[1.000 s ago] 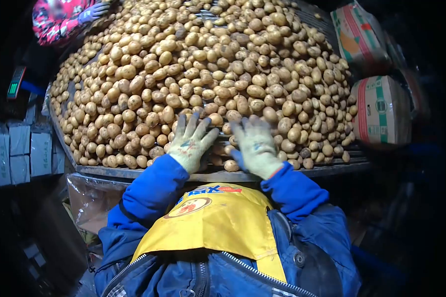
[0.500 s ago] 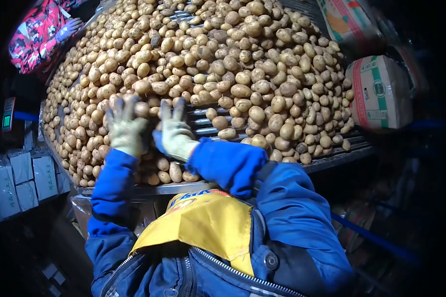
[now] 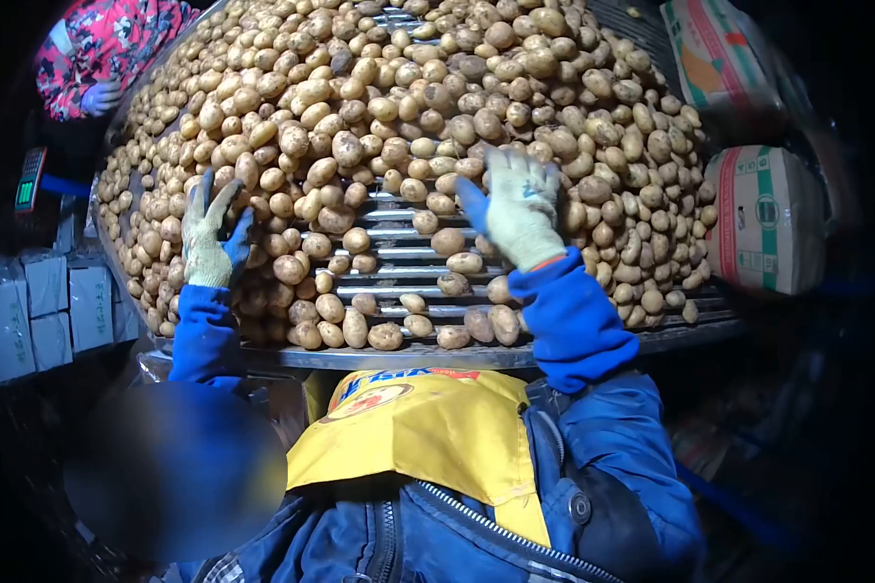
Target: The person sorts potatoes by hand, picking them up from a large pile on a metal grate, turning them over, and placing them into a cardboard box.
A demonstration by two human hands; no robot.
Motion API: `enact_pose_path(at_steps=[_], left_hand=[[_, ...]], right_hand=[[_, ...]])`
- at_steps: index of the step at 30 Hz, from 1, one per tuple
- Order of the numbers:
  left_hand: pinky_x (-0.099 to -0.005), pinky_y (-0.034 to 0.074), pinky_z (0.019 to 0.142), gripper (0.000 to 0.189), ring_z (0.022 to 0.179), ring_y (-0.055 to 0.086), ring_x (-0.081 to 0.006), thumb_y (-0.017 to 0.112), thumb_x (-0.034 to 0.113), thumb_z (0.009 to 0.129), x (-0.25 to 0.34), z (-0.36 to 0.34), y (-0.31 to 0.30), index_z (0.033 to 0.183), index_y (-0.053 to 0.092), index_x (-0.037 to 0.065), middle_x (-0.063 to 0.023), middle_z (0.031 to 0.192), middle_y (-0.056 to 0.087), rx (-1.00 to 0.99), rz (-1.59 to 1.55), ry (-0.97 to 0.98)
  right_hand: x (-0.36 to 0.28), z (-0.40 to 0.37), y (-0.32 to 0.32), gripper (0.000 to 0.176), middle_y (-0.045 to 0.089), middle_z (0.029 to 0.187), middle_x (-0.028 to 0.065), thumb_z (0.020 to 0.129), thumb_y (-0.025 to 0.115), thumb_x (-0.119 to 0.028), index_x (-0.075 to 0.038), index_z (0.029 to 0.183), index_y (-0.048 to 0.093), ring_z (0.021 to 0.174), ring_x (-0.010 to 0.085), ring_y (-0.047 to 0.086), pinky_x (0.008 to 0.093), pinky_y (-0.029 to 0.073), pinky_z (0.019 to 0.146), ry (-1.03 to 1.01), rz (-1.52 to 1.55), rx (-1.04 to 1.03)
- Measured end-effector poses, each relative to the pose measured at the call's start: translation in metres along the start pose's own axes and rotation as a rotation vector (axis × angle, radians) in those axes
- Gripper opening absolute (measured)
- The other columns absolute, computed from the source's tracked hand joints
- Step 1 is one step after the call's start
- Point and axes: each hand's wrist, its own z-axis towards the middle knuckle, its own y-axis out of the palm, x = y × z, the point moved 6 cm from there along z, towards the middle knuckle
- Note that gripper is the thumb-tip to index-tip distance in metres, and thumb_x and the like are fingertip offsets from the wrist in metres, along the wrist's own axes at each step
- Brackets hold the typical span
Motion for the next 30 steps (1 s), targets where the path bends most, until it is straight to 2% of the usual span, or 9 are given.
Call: enact_pose_path(at_steps=[2, 6, 8, 10, 15, 20, 23, 27, 30], left_hand=[[-0.0515, 0.039, 0.120, 0.051, 0.146, 0.046, -0.0440, 0.080, 0.025, 0.091, 0.003, -0.012, -0.009, 0.140, 0.069, 0.016, -0.0217, 0.156, 0.052, 0.117, -0.103, -0.058], [-0.0499, 0.038, 0.121, 0.053, 0.146, 0.048, -0.0412, 0.079, 0.023, 0.093, 0.019, -0.034, -0.019, 0.143, 0.066, 0.013, -0.0229, 0.155, 0.053, 0.159, -0.231, -0.132], [-0.0480, 0.039, 0.120, 0.050, 0.145, 0.049, -0.0392, 0.078, 0.020, 0.094, 0.029, -0.041, -0.022, 0.141, 0.066, 0.010, -0.0219, 0.155, 0.053, 0.172, -0.237, -0.143], [-0.0467, 0.041, 0.119, 0.047, 0.144, 0.050, -0.0381, 0.077, 0.017, 0.094, 0.044, -0.048, -0.028, 0.140, 0.067, 0.008, -0.0217, 0.154, 0.054, 0.205, -0.349, -0.143], [-0.0447, 0.048, 0.113, 0.038, 0.134, 0.060, -0.0379, 0.075, 0.008, 0.093, 0.087, -0.069, -0.033, 0.130, 0.070, 0.000, -0.0232, 0.143, 0.062, 0.150, -0.438, -0.051], [-0.0470, 0.047, 0.114, 0.034, 0.133, 0.061, -0.0382, 0.074, 0.006, 0.093, 0.109, -0.089, -0.022, 0.127, 0.071, 0.000, -0.0228, 0.136, 0.067, 0.144, -0.566, -0.050], [-0.0484, 0.046, 0.114, 0.033, 0.133, 0.061, -0.0391, 0.075, 0.009, 0.094, 0.120, -0.092, -0.016, 0.126, 0.073, 0.002, -0.0213, 0.134, 0.069, 0.070, -0.582, -0.089], [-0.0471, 0.047, 0.113, 0.033, 0.132, 0.062, -0.0385, 0.075, 0.009, 0.094, 0.129, -0.090, -0.009, 0.126, 0.073, 0.003, -0.0205, 0.135, 0.069, 0.054, -0.617, -0.079], [-0.0501, 0.048, 0.112, 0.031, 0.130, 0.062, -0.0421, 0.077, 0.009, 0.092, 0.133, -0.087, -0.002, 0.122, 0.074, 0.004, -0.0219, 0.132, 0.069, 0.050, -0.636, -0.058]], right_hand=[[0.004, -0.003, 0.016, 0.074, 0.059, 0.146, 0.0186, 0.092, 0.067, -0.061, -0.010, 0.144, 0.059, 0.130, 0.0373, 0.059, 0.0596, 0.029, 0.119, -0.067, -0.106, 0.010], [-0.041, 0.005, 0.030, 0.086, 0.054, 0.144, 0.0238, 0.084, 0.071, -0.068, -0.017, 0.150, 0.053, 0.127, 0.0421, 0.056, 0.0616, 0.044, 0.103, 0.000, 0.189, -0.046], [-0.083, -0.001, 0.030, 0.081, 0.049, 0.149, 0.0241, 0.087, 0.069, -0.067, -0.021, 0.151, 0.052, 0.129, 0.0406, 0.053, 0.0652, 0.040, 0.104, -0.108, 0.173, -0.298], [-0.121, -0.024, 0.037, 0.082, 0.048, 0.150, 0.0232, 0.088, 0.069, -0.066, -0.021, 0.153, 0.050, 0.132, 0.0390, 0.052, 0.0628, 0.035, 0.110, -0.301, 0.102, -0.138], [-0.135, -0.063, -0.003, 0.074, 0.054, 0.150, 0.0297, 0.091, 0.080, -0.033, -0.012, 0.155, 0.050, 0.137, 0.0470, 0.055, 0.0506, 0.046, 0.114, -0.507, 0.820, -0.360], [-0.036, -0.063, -0.030, 0.051, 0.069, 0.133, 0.0215, 0.090, 0.079, -0.029, -0.002, 0.131, 0.067, 0.122, 0.0389, 0.065, 0.0479, 0.053, 0.102, -0.298, 0.456, 0.057], [0.024, -0.075, -0.004, 0.068, 0.068, 0.132, 0.0185, 0.088, 0.076, -0.050, -0.005, 0.137, 0.062, 0.117, 0.0355, 0.066, 0.0510, 0.046, 0.105, 0.077, 0.107, -0.201], [-0.035, -0.091, -0.001, 0.086, 0.044, 0.154, 0.0318, 0.086, 0.079, -0.054, -0.010, 0.154, 0.048, 0.133, 0.0521, 0.052, 0.0597, 0.041, 0.113, -0.049, 0.136, -0.204], [-0.092, -0.075, 0.007, 0.088, 0.047, 0.153, 0.0276, 0.085, 0.085, -0.044, -0.009, 0.156, 0.046, 0.138, 0.0440, 0.051, 0.0492, 0.043, 0.115, -0.330, 0.320, -0.245]])
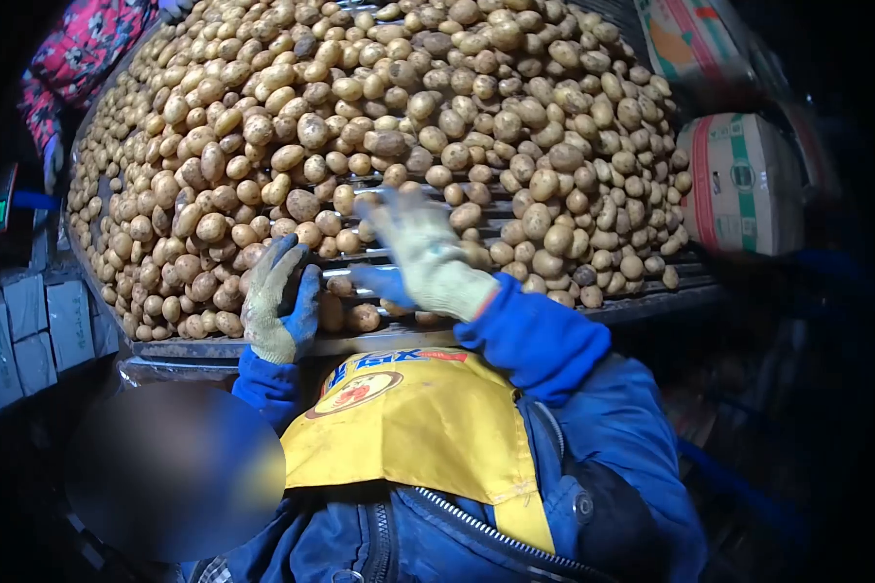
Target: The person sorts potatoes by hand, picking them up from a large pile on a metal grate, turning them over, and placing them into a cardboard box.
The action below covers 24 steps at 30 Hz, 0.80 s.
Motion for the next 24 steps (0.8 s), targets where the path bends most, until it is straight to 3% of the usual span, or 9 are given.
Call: enact_pose_path(at_steps=[1, 4, 9, 11, 12, 16, 18, 20, 24], left_hand=[[-0.0500, 0.048, 0.112, 0.031, 0.131, 0.061, -0.0421, 0.077, 0.010, 0.092, 0.000, 0.000, 0.001, 0.122, 0.074, 0.004, -0.0219, 0.134, 0.068, -0.006, 0.002, 0.006], [-0.0464, 0.047, 0.113, 0.032, 0.132, 0.062, -0.0383, 0.075, 0.008, 0.094, 0.000, 0.000, -0.005, 0.125, 0.073, 0.001, -0.0216, 0.134, 0.069, -0.015, 0.040, -0.006], [-0.0465, 0.047, 0.114, 0.032, 0.133, 0.061, -0.0379, 0.074, 0.008, 0.095, -0.008, -0.005, -0.010, 0.126, 0.072, 0.001, -0.0222, 0.136, 0.067, -0.011, 0.014, -0.031], [-0.0463, 0.047, 0.114, 0.032, 0.133, 0.061, -0.0377, 0.074, 0.007, 0.095, -0.008, -0.004, -0.007, 0.126, 0.072, 0.001, -0.0220, 0.136, 0.067, 0.001, 0.018, -0.007], [-0.0461, 0.047, 0.114, 0.032, 0.133, 0.061, -0.0375, 0.074, 0.006, 0.095, -0.006, -0.004, -0.006, 0.126, 0.072, 0.002, -0.0218, 0.136, 0.067, 0.004, 0.030, 0.017], [-0.0461, 0.048, 0.113, 0.032, 0.133, 0.061, -0.0372, 0.074, 0.005, 0.094, 0.000, -0.005, 0.001, 0.126, 0.072, 0.002, -0.0217, 0.136, 0.067, -0.018, 0.007, 0.017], [-0.0497, 0.049, 0.111, 0.033, 0.129, 0.062, -0.0419, 0.076, 0.008, 0.092, 0.001, -0.007, 0.007, 0.124, 0.073, 0.003, -0.0231, 0.132, 0.068, -0.029, -0.011, 0.020], [-0.0479, 0.048, 0.112, 0.033, 0.131, 0.062, -0.0394, 0.075, 0.006, 0.093, 0.001, -0.009, 0.008, 0.126, 0.073, 0.003, -0.0224, 0.135, 0.068, -0.035, -0.007, 0.013], [-0.0456, 0.047, 0.114, 0.033, 0.133, 0.061, -0.0370, 0.074, 0.004, 0.094, 0.003, -0.008, -0.003, 0.127, 0.072, 0.001, -0.0222, 0.137, 0.066, 0.016, 0.025, 0.010]], right_hand=[[0.000, 0.000, -0.003, 0.088, 0.047, 0.153, 0.0276, 0.085, 0.085, -0.044, -0.009, 0.156, 0.046, 0.138, 0.0440, 0.051, 0.0492, 0.043, 0.115, 0.009, 0.000, 0.005], [0.009, -0.003, -0.014, 0.066, 0.059, 0.146, 0.0240, 0.090, 0.083, -0.022, -0.004, 0.148, 0.055, 0.135, 0.0332, 0.060, 0.0421, 0.050, 0.111, 0.031, 0.792, 0.218], [0.062, -0.087, -0.078, 0.058, 0.071, 0.120, 0.0233, 0.092, 0.078, -0.028, -0.003, 0.140, 0.060, 0.111, 0.0405, 0.070, 0.0473, 0.056, 0.097, 0.341, 0.197, 0.137], [0.069, -0.119, -0.066, 0.060, 0.072, 0.109, 0.0217, 0.089, 0.078, -0.029, -0.006, 0.142, 0.060, 0.091, 0.0376, 0.073, 0.0480, 0.058, 0.082, 0.508, -0.174, -0.328], [0.060, -0.126, -0.055, 0.068, 0.070, 0.110, 0.0219, 0.087, 0.079, -0.041, -0.005, 0.140, 0.058, 0.098, 0.0411, 0.071, 0.0496, 0.057, 0.084, 0.366, -0.165, -0.213], [0.033, -0.096, -0.018, 0.076, 0.064, 0.122, 0.0251, 0.083, 0.082, -0.033, 0.001, 0.143, 0.049, 0.108, 0.0414, 0.065, 0.0500, 0.055, 0.089, 0.375, -0.090, -0.232], [0.003, -0.070, -0.007, 0.065, 0.060, 0.130, 0.0250, 0.089, 0.072, -0.017, 0.000, 0.147, 0.048, 0.115, 0.0429, 0.061, 0.0529, 0.052, 0.096, 0.242, 0.001, -0.113], [-0.026, -0.038, 0.002, 0.057, 0.060, 0.128, 0.0164, 0.085, 0.069, -0.012, -0.008, 0.140, 0.053, 0.111, 0.0373, 0.062, 0.0516, 0.053, 0.085, 0.074, 0.002, -0.116], [-0.029, 0.003, -0.002, 0.049, 0.067, 0.123, 0.0222, 0.091, 0.071, -0.014, -0.003, 0.137, 0.058, 0.110, 0.0381, 0.069, 0.0484, 0.056, 0.091, -0.140, 0.467, 0.166]])
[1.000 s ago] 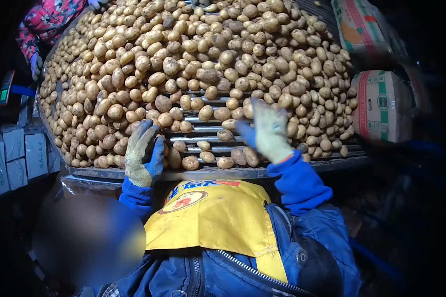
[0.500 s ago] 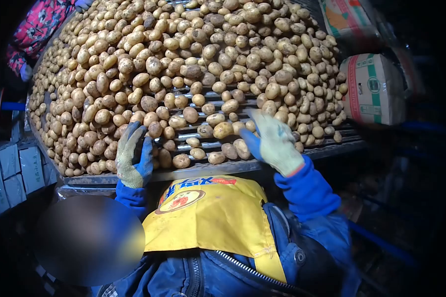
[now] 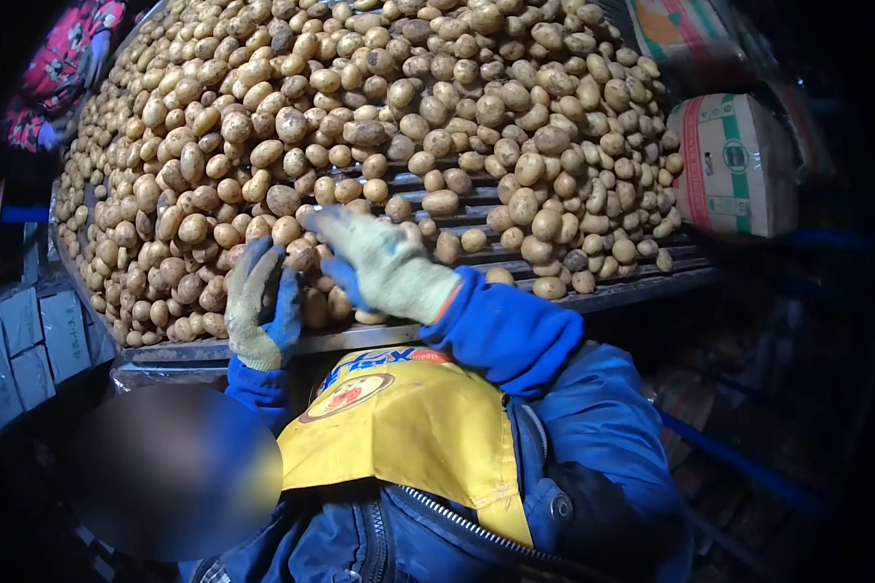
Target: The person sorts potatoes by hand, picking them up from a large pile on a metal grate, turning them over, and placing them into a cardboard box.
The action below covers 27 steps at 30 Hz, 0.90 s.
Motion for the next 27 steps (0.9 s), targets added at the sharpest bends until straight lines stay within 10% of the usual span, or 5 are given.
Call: enact_pose_path(at_steps=[4, 10, 15, 22, 27], left_hand=[[-0.0440, 0.047, 0.114, 0.030, 0.132, 0.062, -0.0346, 0.071, 0.004, 0.097, -0.007, -0.005, -0.012, 0.126, 0.072, 0.000, -0.0214, 0.138, 0.066, 0.039, -0.019, -0.064], [-0.0403, 0.057, 0.097, 0.035, 0.119, 0.069, -0.0301, 0.068, 0.012, 0.102, -0.012, -0.008, -0.010, 0.134, 0.065, -0.002, -0.0202, 0.129, 0.070, 0.127, -0.452, -0.355], [-0.0255, 0.053, 0.065, 0.042, 0.085, 0.068, -0.0155, 0.057, 0.026, 0.110, -0.017, -0.019, 0.012, 0.143, 0.057, -0.001, -0.0158, 0.122, 0.069, -0.040, -1.099, -0.974], [-0.0285, 0.058, 0.071, 0.046, 0.090, 0.069, -0.0164, 0.063, 0.032, 0.107, -0.023, -0.029, 0.014, 0.141, 0.060, 0.000, -0.0124, 0.126, 0.070, -0.089, -1.196, -0.989], [-0.0395, 0.061, 0.077, 0.051, 0.095, 0.071, -0.0234, 0.060, 0.040, 0.107, -0.013, -0.023, 0.028, 0.145, 0.056, 0.006, -0.0134, 0.128, 0.068, -0.204, -1.290, -1.030]], right_hand=[[0.018, -0.023, -0.063, 0.033, 0.074, 0.104, 0.0201, 0.092, 0.075, -0.013, -0.005, 0.124, 0.070, 0.096, 0.0361, 0.073, 0.0455, 0.058, 0.083, 0.081, -0.286, 0.171], [0.056, -0.048, -0.045, 0.029, 0.070, 0.111, 0.0152, 0.095, 0.059, -0.016, -0.011, 0.123, 0.064, 0.098, 0.0341, 0.070, 0.0519, 0.053, 0.078, 0.352, -0.905, -0.226], [0.079, -0.041, -0.039, 0.032, 0.068, 0.118, 0.0129, 0.098, 0.053, -0.016, -0.016, 0.128, 0.065, 0.102, 0.0330, 0.068, 0.0513, 0.051, 0.083, 0.383, -0.815, -0.284], [0.084, -0.075, -0.049, 0.034, 0.070, 0.111, 0.0138, 0.094, 0.061, -0.016, -0.018, 0.127, 0.069, 0.100, 0.0352, 0.070, 0.0508, 0.053, 0.079, 0.442, -0.904, -0.347], [0.063, -0.058, -0.072, 0.030, 0.076, 0.094, 0.0171, 0.096, 0.073, -0.028, -0.009, 0.120, 0.074, 0.086, 0.0341, 0.075, 0.0455, 0.058, 0.075, 0.369, -0.540, -0.006]])
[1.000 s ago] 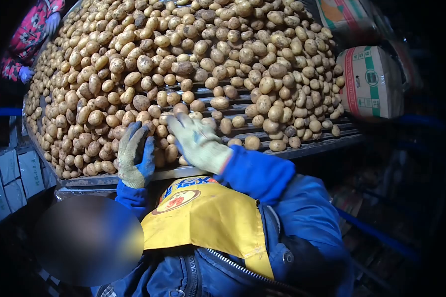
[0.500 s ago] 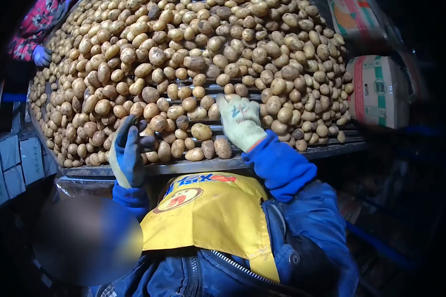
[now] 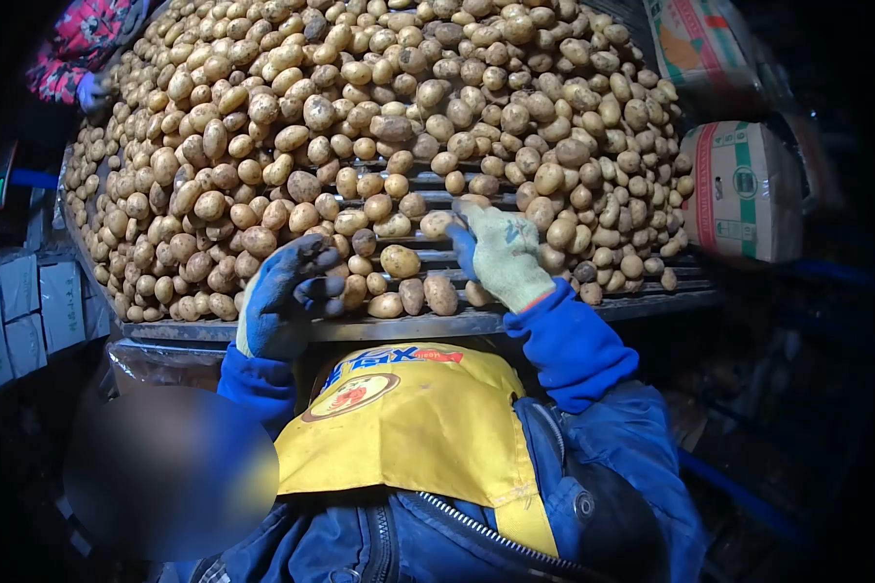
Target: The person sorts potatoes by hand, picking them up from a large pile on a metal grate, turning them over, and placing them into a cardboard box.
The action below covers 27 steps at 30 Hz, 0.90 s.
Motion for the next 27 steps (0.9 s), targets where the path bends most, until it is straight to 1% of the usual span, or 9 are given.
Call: enact_pose_path(at_steps=[4, 5, 7, 9, 13, 19, 24, 25, 27], left_hand=[[-0.0521, 0.061, 0.090, 0.060, 0.112, 0.070, -0.0335, 0.057, 0.052, 0.106, -0.024, 0.016, 0.036, 0.151, 0.052, 0.013, -0.0137, 0.139, 0.064, -0.218, -0.201, -0.218], [-0.0534, 0.060, 0.092, 0.061, 0.116, 0.069, -0.0354, 0.056, 0.054, 0.106, -0.029, 0.020, 0.047, 0.152, 0.051, 0.014, -0.0141, 0.142, 0.063, -0.288, -0.335, -0.291], [-0.0512, 0.061, 0.092, 0.057, 0.120, 0.068, -0.0363, 0.053, 0.056, 0.107, -0.039, 0.030, 0.046, 0.147, 0.058, 0.015, -0.0119, 0.139, 0.066, -0.322, -0.376, -0.349], [-0.0463, 0.062, 0.087, 0.055, 0.115, 0.070, -0.0329, 0.052, 0.055, 0.107, -0.042, 0.034, 0.031, 0.138, 0.064, 0.012, -0.0099, 0.132, 0.069, -0.223, -0.321, -0.332], [-0.0379, 0.059, 0.076, 0.053, 0.096, 0.072, -0.0259, 0.052, 0.055, 0.108, -0.036, 0.032, 0.020, 0.125, 0.067, 0.008, -0.0053, 0.116, 0.072, -0.198, -0.302, -0.297], [-0.0407, 0.059, 0.080, 0.048, 0.095, 0.071, -0.0262, 0.058, 0.052, 0.106, -0.026, 0.028, 0.027, 0.129, 0.065, 0.010, -0.0075, 0.115, 0.072, -0.115, -0.314, -0.318], [-0.0480, 0.057, 0.094, 0.055, 0.111, 0.068, -0.0313, 0.052, 0.058, 0.107, -0.036, 0.040, 0.028, 0.143, 0.058, 0.017, -0.0094, 0.128, 0.068, -0.246, -0.338, -0.328], [-0.0460, 0.057, 0.091, 0.059, 0.111, 0.068, -0.0298, 0.051, 0.059, 0.107, -0.020, 0.030, 0.048, 0.149, 0.054, 0.017, -0.0098, 0.132, 0.067, -0.187, -0.261, -0.334], [-0.0434, 0.058, 0.090, 0.062, 0.111, 0.069, -0.0279, 0.052, 0.058, 0.107, 0.000, 0.024, 0.077, 0.154, 0.051, 0.018, -0.0096, 0.138, 0.066, -0.374, -0.222, -0.274]], right_hand=[[-0.052, -0.002, -0.019, 0.042, 0.075, 0.080, 0.0130, 0.095, 0.080, -0.024, -0.004, 0.131, 0.070, 0.067, 0.0163, 0.070, 0.0333, 0.056, 0.063, -0.164, 0.476, 0.058], [-0.065, -0.001, -0.029, 0.047, 0.075, 0.095, 0.0195, 0.094, 0.077, -0.035, -0.009, 0.132, 0.070, 0.077, 0.0313, 0.074, 0.0428, 0.059, 0.072, 0.009, 0.378, -0.199], [-0.054, 0.007, -0.022, 0.051, 0.075, 0.095, 0.0192, 0.093, 0.077, -0.039, -0.009, 0.134, 0.068, 0.077, 0.0303, 0.074, 0.0425, 0.058, 0.070, 0.102, 0.520, -0.166], [-0.020, 0.022, -0.021, 0.051, 0.075, 0.100, 0.0158, 0.093, 0.075, -0.043, -0.008, 0.129, 0.067, 0.093, 0.0329, 0.072, 0.0482, 0.055, 0.081, -0.080, 0.151, 0.178], [0.018, 0.053, 0.022, 0.030, 0.071, 0.101, 0.0093, 0.090, 0.067, -0.031, -0.012, 0.114, 0.066, 0.106, 0.0296, 0.064, 0.0547, 0.041, 0.091, -0.043, -0.489, 0.037], [0.033, 0.067, 0.048, 0.031, 0.070, 0.103, 0.0101, 0.081, 0.078, -0.036, -0.016, 0.103, 0.071, 0.106, 0.0308, 0.062, 0.0519, 0.040, 0.101, -0.069, -0.491, -0.007], [-0.026, 0.053, -0.005, 0.050, 0.072, 0.103, 0.0175, 0.080, 0.084, -0.043, -0.008, 0.114, 0.073, 0.095, 0.0376, 0.067, 0.0492, 0.052, 0.087, -0.077, -0.025, -0.053], [-0.025, 0.039, 0.007, 0.054, 0.073, 0.106, 0.0207, 0.082, 0.084, -0.045, -0.007, 0.118, 0.073, 0.095, 0.0405, 0.069, 0.0489, 0.054, 0.084, -0.290, 0.178, 0.222], [-0.069, 0.044, -0.017, 0.059, 0.073, 0.111, 0.0224, 0.083, 0.084, -0.044, -0.004, 0.125, 0.072, 0.104, 0.0399, 0.070, 0.0479, 0.055, 0.091, -0.285, 0.457, -0.128]])
